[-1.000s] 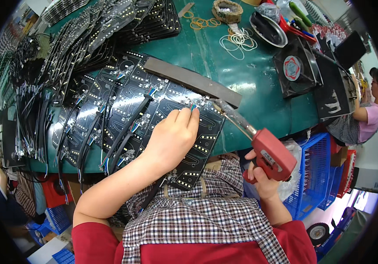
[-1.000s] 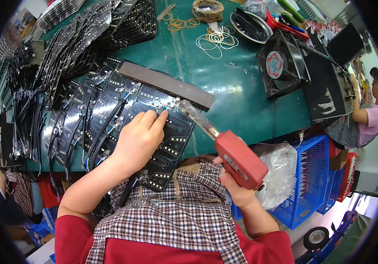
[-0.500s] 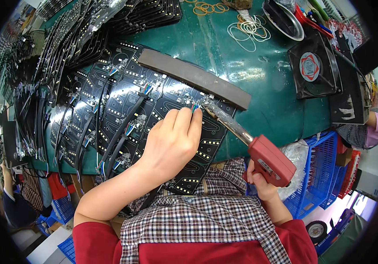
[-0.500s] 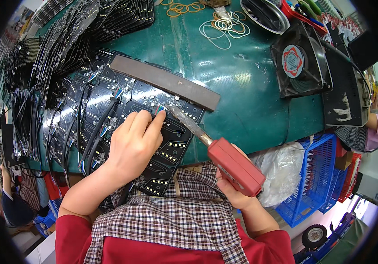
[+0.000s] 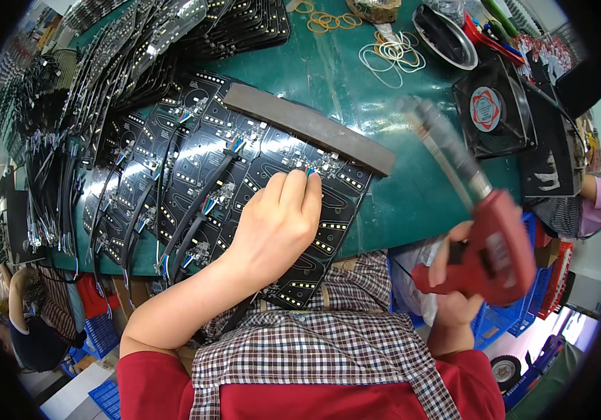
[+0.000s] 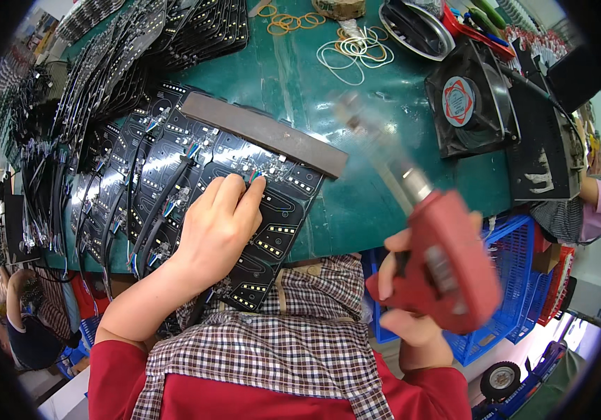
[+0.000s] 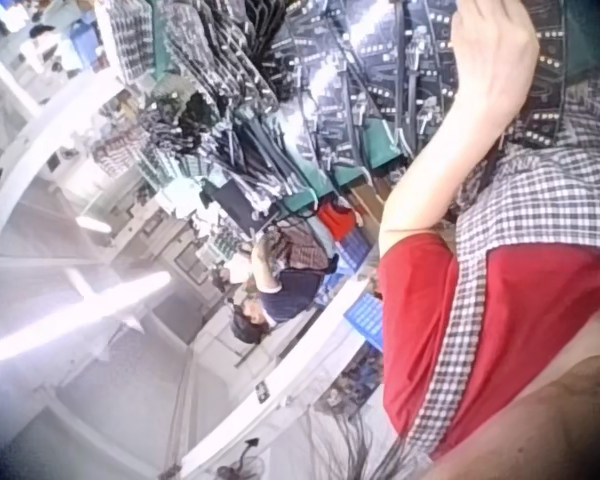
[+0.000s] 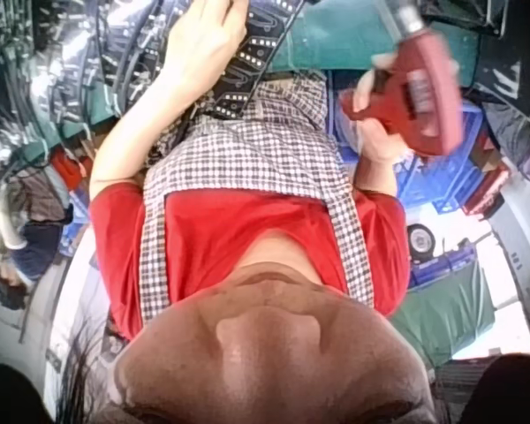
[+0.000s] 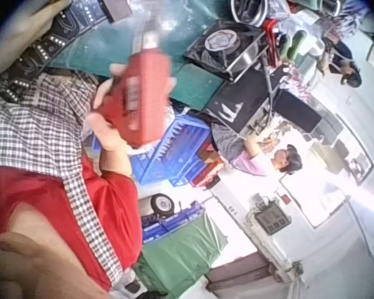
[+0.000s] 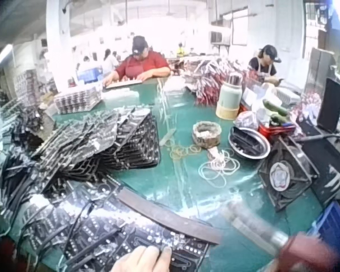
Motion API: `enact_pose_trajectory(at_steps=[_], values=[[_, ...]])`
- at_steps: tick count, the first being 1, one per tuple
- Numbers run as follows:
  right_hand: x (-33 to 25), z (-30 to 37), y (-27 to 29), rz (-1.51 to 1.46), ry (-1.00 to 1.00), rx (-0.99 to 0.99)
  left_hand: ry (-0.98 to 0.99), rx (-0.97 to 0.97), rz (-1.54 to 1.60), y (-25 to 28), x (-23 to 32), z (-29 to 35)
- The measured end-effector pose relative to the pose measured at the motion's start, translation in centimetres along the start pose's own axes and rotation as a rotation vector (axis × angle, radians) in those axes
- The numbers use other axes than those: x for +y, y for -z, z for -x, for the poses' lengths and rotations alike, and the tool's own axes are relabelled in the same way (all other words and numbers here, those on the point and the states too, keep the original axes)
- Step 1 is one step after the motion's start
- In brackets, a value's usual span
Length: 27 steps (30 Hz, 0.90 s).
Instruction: The person solders wires to circuit board panels using a soldering gun, places a panel into a cardboard box, retrieves another panel from a stack, and solders wires onto it.
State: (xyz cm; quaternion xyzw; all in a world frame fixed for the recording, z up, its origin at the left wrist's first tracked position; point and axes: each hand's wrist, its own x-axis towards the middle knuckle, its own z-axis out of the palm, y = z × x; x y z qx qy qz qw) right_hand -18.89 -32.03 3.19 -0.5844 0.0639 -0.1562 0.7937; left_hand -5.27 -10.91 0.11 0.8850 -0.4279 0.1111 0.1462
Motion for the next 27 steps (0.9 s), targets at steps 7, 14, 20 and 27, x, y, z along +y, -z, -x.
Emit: enact_pose_trajectory(at_steps=[7, 14, 20, 27], values=[[1.3, -9.2, -3.6, 1.135, 0.584, -0.331, 0.07, -0.132, 0.056, 2.0, 1.6, 2.1], [3.9, -9.9, -5.5, 1.427, 0.581, -0.411, 0.064, -0.307, 0.033, 3.8, 3.8, 8.5], [3.1, -7.6, -2.6, 1.586, 0.514, -0.173, -0.002, -0.087, -0.23, 3.5, 4.4, 9.3], [3.8, -6.6, -1.2, 1.637, 0.558, -0.111, 0.09, 0.123, -0.376, 6.9, 1.1, 10.5]])
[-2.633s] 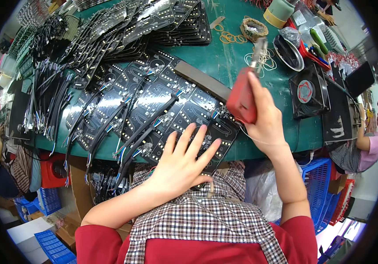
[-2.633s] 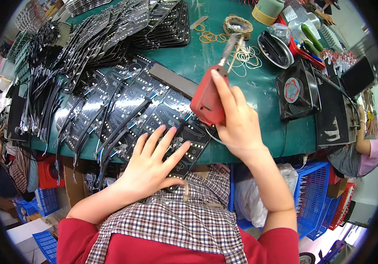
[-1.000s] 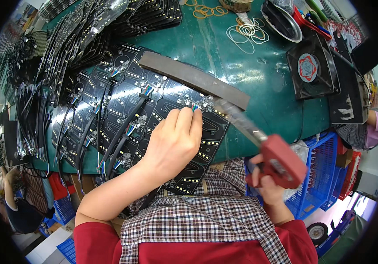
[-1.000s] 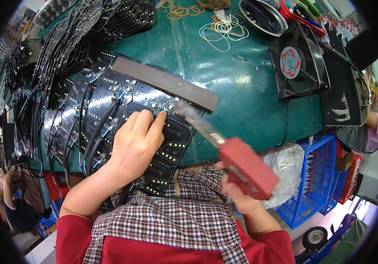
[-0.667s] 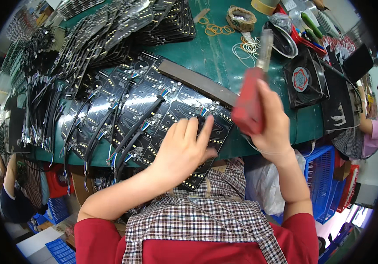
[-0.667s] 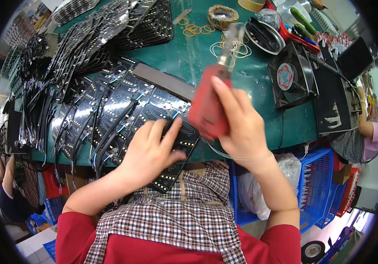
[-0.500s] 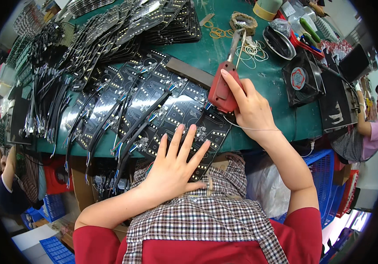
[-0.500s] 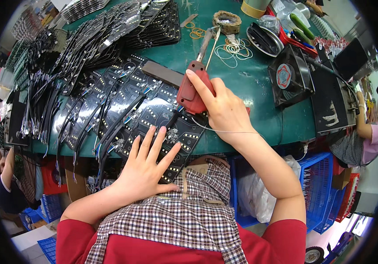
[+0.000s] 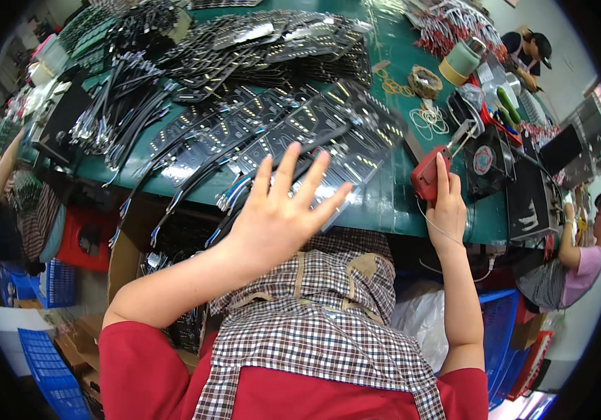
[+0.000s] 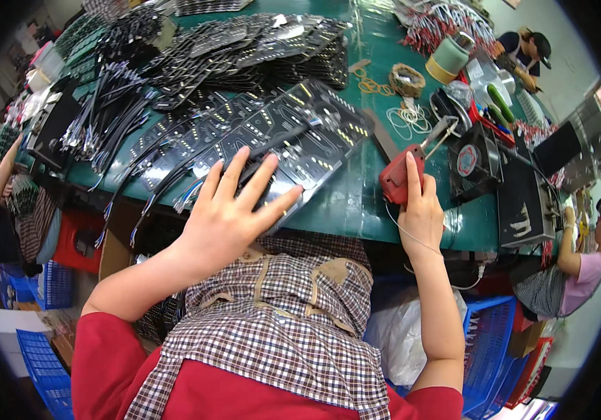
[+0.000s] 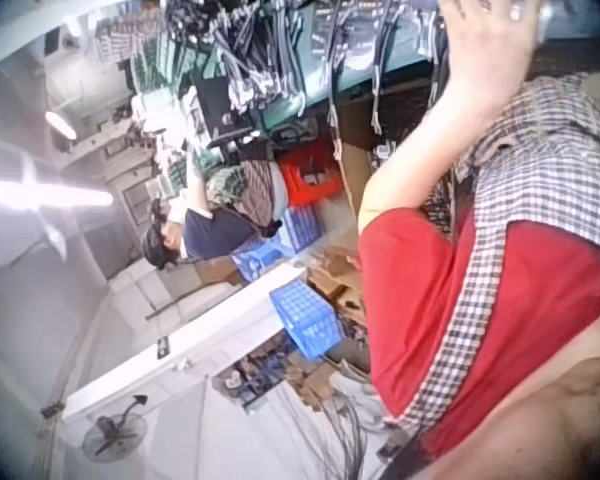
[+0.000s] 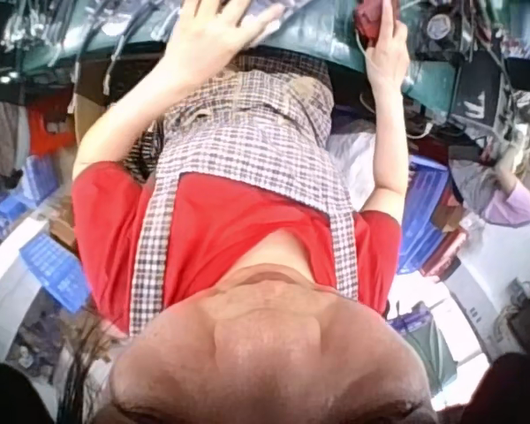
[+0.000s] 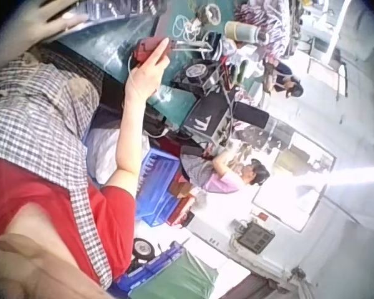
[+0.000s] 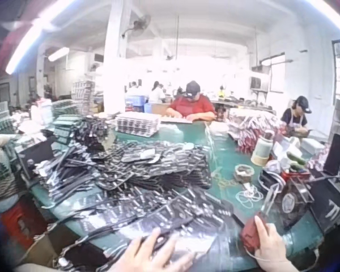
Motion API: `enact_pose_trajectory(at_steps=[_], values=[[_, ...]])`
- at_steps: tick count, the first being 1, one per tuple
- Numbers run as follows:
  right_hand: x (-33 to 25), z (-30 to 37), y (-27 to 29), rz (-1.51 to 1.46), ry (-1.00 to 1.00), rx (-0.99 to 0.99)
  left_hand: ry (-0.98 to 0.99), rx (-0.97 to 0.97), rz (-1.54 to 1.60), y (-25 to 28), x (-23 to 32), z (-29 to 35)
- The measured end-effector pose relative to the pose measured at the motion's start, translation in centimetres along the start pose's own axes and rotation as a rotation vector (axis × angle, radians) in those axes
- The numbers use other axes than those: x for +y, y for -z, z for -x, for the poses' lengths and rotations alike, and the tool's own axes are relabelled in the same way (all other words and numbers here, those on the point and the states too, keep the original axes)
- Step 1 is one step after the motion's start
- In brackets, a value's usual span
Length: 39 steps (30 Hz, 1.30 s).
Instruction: The person solders wires to circuit board panels using a soldering gun, places a panel into a cardboard box, retrieves another panel from a stack, and solders wires onto it.
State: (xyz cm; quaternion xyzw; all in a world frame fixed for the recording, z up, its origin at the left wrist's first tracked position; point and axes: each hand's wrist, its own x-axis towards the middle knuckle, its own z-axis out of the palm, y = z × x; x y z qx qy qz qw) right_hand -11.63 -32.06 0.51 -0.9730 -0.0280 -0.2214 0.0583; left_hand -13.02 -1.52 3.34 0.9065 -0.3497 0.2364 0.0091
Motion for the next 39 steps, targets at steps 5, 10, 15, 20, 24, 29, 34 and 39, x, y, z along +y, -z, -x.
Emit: enact_pose_trajectory(at_steps=[5, 10, 15, 20, 24, 29, 34, 39], values=[[-0.4, 0.0, 0.1, -0.047, -0.019, -0.018, 0.163, -0.168, 0.14, -2.1, -0.9, 1.4], [-0.5, 0.0, 0.1, -0.017, 0.011, -0.004, 0.363, -0.262, 0.059, -2.1, 0.0, 4.6], [-0.7, 0.0, 0.1, -0.012, 0.032, 0.027, 0.213, -0.034, 0.068, -2.1, -0.6, 5.6], [-0.7, 0.1, 0.1, -0.03, 0.01, 0.024, 0.094, 0.093, 0.232, -2.7, 0.5, 5.8], [-0.8, 0.1, 0.0, -0.025, 0.023, 0.048, 0.274, 0.052, -0.016, -2.8, 1.0, 4.9], [-0.8, 0.1, -0.1, -0.041, 0.015, 0.037, 0.212, 0.113, 0.193, -2.1, 2.8, 4.2], [-0.7, 0.1, -0.1, -0.04, 0.014, 0.033, 0.449, -0.114, 0.085, -2.2, 3.7, 4.6], [-0.8, 0.1, -0.1, -0.035, 0.002, 0.037, 0.497, -0.189, -0.016, -1.1, 0.9, 3.3]])
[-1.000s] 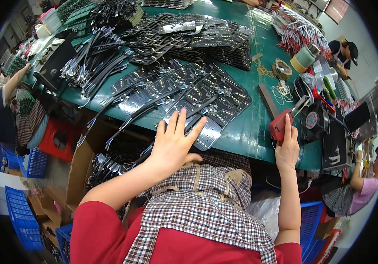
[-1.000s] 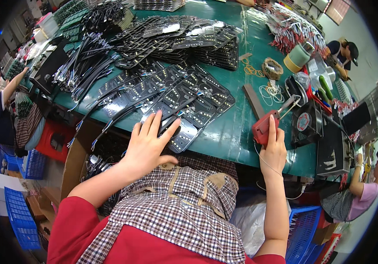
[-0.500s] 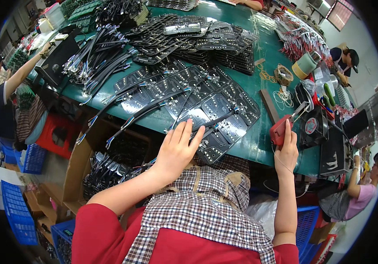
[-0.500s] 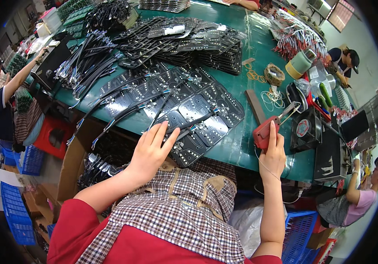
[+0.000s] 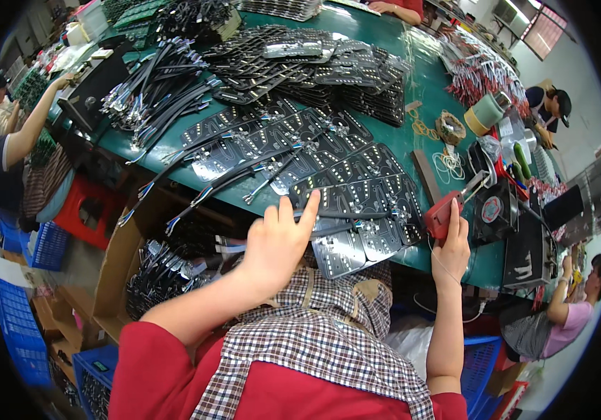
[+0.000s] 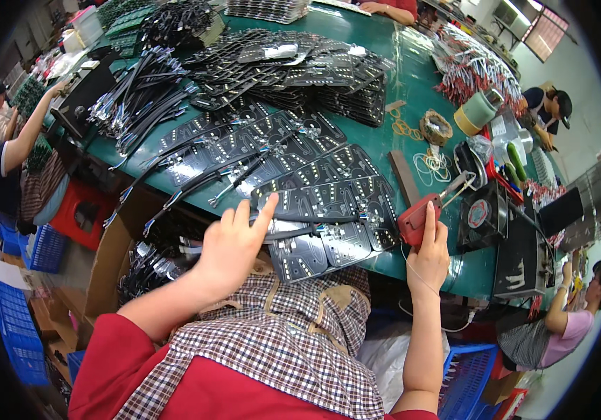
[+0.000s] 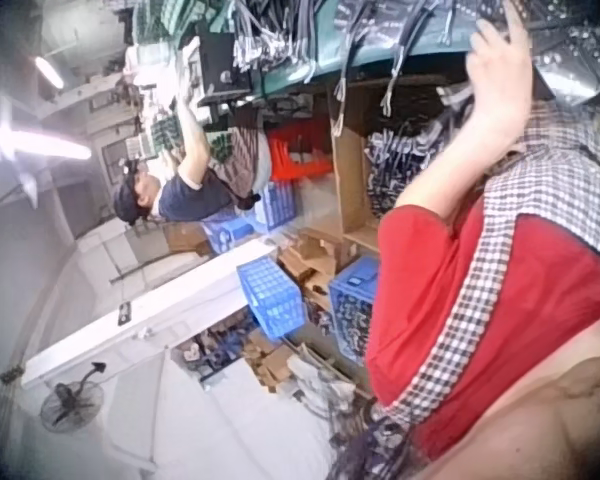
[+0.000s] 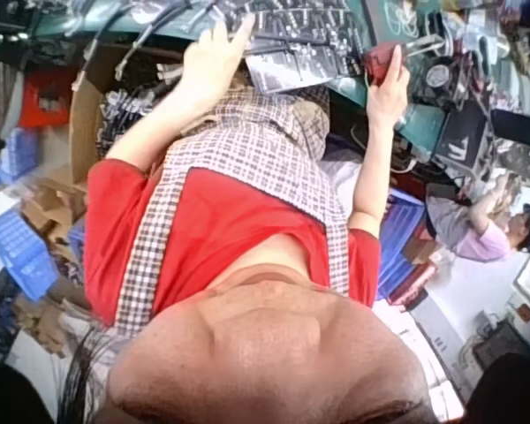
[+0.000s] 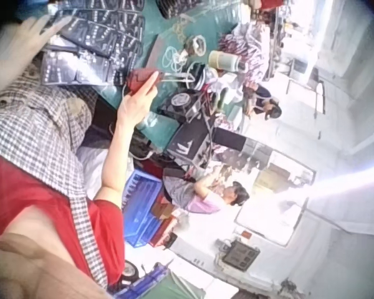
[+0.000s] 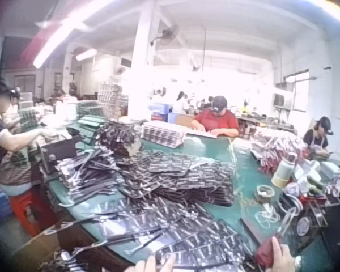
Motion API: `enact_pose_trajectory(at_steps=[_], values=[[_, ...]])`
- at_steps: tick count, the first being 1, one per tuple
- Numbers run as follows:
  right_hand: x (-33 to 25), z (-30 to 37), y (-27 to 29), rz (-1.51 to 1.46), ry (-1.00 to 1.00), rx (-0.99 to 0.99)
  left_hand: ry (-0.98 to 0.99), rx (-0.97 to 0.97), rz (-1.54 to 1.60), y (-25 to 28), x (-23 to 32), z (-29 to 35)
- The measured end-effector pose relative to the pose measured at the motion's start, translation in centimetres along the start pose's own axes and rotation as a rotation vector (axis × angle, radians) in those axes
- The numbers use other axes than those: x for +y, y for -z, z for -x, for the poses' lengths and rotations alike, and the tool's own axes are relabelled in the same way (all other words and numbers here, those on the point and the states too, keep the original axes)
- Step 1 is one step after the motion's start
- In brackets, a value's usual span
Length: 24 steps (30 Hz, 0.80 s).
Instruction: The person solders wires to circuit board panels using a soldering gun, places a panel into a cardboard box, retrieves another panel from a stack, and solders wires onto it.
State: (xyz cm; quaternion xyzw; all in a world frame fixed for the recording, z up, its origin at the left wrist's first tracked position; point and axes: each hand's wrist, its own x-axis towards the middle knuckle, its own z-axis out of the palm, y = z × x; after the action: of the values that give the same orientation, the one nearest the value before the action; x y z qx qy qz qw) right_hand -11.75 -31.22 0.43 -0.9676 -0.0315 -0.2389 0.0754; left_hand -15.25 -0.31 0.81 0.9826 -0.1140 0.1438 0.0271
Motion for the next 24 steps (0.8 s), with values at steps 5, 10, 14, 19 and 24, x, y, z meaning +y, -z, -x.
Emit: enact_pose_trajectory(at_steps=[5, 10, 14, 19, 24], values=[[-0.2, 0.1, 0.0, -0.014, 0.018, 0.01, -0.024, 0.349, 0.08, 1.2, -4.7, -4.4], [-0.2, 0.2, -0.2, -0.004, -0.003, 0.001, 0.229, -0.078, 0.15, -0.1, -8.1, -4.7], [-0.3, 0.2, -0.4, -0.008, -0.006, 0.004, 0.192, -0.092, 0.31, -0.9, -9.2, -3.4], [-0.4, 0.3, -0.5, -0.037, -0.037, 0.01, 0.157, -0.075, 0.227, -0.3, -10.3, -4.1], [-0.4, 0.3, -0.6, -0.039, -0.027, 0.017, 0.055, 0.195, 0.047, 2.2, -15.3, -4.9]])
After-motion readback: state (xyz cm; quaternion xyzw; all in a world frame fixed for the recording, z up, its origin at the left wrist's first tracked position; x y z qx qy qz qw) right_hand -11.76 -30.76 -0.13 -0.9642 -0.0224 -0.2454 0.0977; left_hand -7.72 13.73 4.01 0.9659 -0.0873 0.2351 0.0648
